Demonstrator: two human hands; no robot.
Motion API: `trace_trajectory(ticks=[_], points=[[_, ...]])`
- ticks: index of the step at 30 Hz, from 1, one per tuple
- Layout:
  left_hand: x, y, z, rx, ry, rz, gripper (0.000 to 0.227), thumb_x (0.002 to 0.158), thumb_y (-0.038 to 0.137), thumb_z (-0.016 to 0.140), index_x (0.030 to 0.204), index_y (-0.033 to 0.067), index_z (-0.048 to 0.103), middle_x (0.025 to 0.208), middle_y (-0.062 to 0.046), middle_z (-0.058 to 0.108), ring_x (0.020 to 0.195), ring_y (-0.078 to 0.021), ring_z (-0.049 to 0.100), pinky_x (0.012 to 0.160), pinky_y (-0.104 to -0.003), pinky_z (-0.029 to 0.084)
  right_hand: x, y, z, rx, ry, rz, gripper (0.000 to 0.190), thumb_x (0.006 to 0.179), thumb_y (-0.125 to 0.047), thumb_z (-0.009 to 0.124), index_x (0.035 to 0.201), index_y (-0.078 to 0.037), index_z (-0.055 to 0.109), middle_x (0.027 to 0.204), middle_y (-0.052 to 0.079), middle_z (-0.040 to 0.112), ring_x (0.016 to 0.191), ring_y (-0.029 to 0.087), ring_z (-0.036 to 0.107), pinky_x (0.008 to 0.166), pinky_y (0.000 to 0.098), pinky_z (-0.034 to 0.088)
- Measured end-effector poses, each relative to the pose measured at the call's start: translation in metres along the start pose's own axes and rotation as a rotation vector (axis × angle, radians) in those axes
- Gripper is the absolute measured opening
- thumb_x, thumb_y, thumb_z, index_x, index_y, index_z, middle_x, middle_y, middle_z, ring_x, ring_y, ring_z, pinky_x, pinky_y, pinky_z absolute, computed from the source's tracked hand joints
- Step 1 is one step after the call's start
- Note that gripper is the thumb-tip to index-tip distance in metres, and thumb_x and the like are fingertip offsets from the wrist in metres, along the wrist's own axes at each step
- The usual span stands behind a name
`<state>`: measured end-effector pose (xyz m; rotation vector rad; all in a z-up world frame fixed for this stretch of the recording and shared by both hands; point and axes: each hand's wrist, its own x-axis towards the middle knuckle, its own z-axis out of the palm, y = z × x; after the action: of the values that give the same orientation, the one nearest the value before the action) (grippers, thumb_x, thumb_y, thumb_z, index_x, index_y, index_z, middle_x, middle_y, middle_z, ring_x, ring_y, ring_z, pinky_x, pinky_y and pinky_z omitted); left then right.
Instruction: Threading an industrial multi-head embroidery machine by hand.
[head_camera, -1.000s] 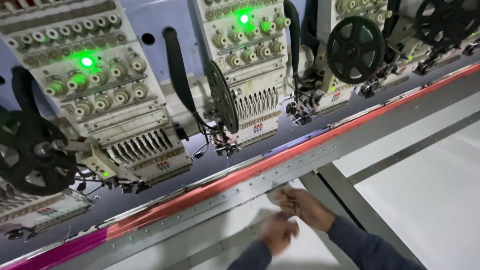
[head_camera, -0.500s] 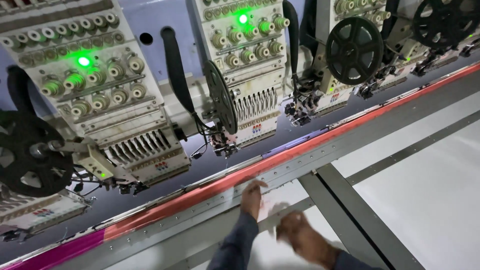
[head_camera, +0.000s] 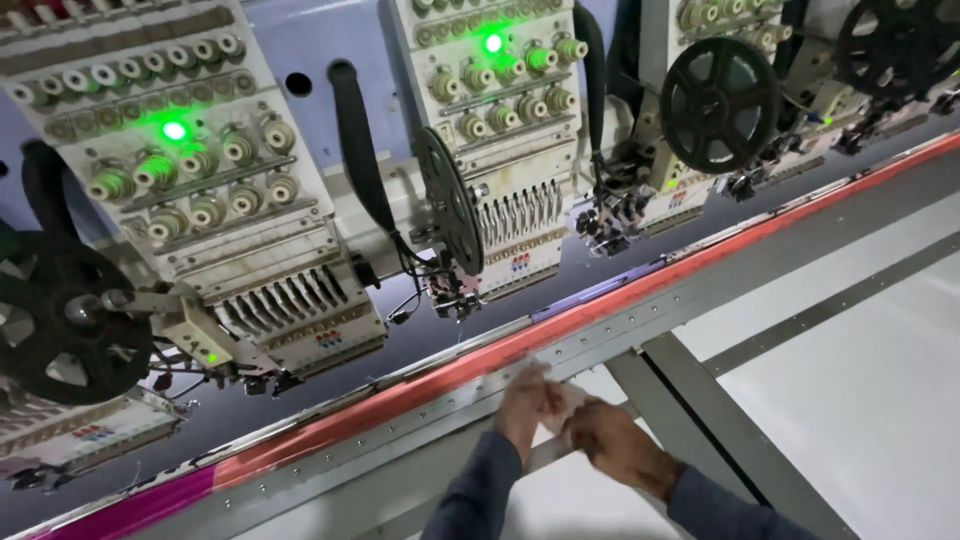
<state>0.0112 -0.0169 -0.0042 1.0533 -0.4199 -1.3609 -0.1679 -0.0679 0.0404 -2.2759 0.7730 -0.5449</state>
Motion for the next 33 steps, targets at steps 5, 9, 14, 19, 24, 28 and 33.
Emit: trace_trajectory(ticks=[5,9,14,19,24,28,33], points=[[0.029,-0.030,-0.031,0.722,0.181,0.554,0.030,0.090,0.002,0.045,0.086,0.0167,0.071,0.094,-0.002,0.075,0.095,-0.0213,0.070,0.085,-0.032,0.048,0.032,0.046,0.016,0.258,0.144,-0.004,0.032,0.069,-0.011,0.046,0.085,-0.016,0.073,0.092,-0.001,0.078,0.086,0.016,0.071,0.079,0.0338,0.052],[-0.025,-0.021,0.004,0.915,0.120,0.646,0.036,0.075,-0.001,0.039,0.082,0.0264,0.061,0.058,0.002,0.059,0.050,-0.0184,0.057,0.058,-0.036,0.046,0.092,-0.010,-0.014,0.839,-0.030,0.318,0.031,0.096,-0.013,0.058,0.122,-0.003,0.072,0.098,0.005,0.069,0.076,0.013,0.056,0.069,0.0255,0.048],[-0.031,-0.030,0.023,1.136,-0.092,0.655,0.019,0.083,0.006,0.049,0.085,0.0239,0.055,0.067,-0.010,0.058,0.057,-0.0381,0.056,0.055,-0.050,0.038,0.174,0.089,0.019,1.436,0.056,0.733,0.027,0.107,-0.017,0.042,0.096,-0.003,0.062,0.062,-0.001,0.038,0.050,0.012,0.035,0.041,0.0270,0.027],[-0.020,-0.002,0.023,0.978,0.016,0.858,0.038,0.068,-0.009,0.041,0.087,0.0204,0.058,0.056,0.001,0.044,0.049,-0.0210,0.045,0.055,-0.037,0.041,0.205,0.099,0.000,1.449,0.159,0.839,0.019,0.105,-0.021,0.052,0.092,-0.012,0.063,0.063,-0.002,0.044,0.048,0.010,0.042,0.039,0.0215,0.037],[-0.007,0.017,0.033,0.989,0.063,0.757,0.029,0.087,-0.005,0.042,0.090,0.0185,0.058,0.068,-0.005,0.061,0.058,-0.0284,0.058,0.065,-0.042,0.047,0.222,0.063,-0.031,1.208,0.018,0.583,0.035,0.110,-0.015,0.035,0.120,-0.001,0.066,0.074,-0.003,0.041,0.054,0.009,0.034,0.045,0.0227,0.033],[-0.001,0.018,0.034,0.901,0.129,0.712,0.031,0.083,-0.008,0.042,0.082,0.0187,0.058,0.065,-0.002,0.058,0.053,-0.0213,0.051,0.058,-0.036,0.043,0.228,0.059,-0.033,1.154,0.044,0.550,0.037,0.111,-0.020,0.034,0.115,-0.005,0.068,0.071,-0.007,0.034,0.052,0.006,0.026,0.044,0.0210,0.023],[0.006,0.008,0.030,0.940,0.146,0.621,0.030,0.088,-0.007,0.045,0.083,0.0199,0.057,0.066,0.001,0.059,0.054,-0.0212,0.055,0.065,-0.037,0.048,0.224,0.060,-0.010,1.029,0.208,0.653,0.032,0.103,-0.008,0.048,0.126,-0.004,0.070,0.063,-0.010,0.034,0.046,0.007,0.024,0.036,0.0224,0.024]])
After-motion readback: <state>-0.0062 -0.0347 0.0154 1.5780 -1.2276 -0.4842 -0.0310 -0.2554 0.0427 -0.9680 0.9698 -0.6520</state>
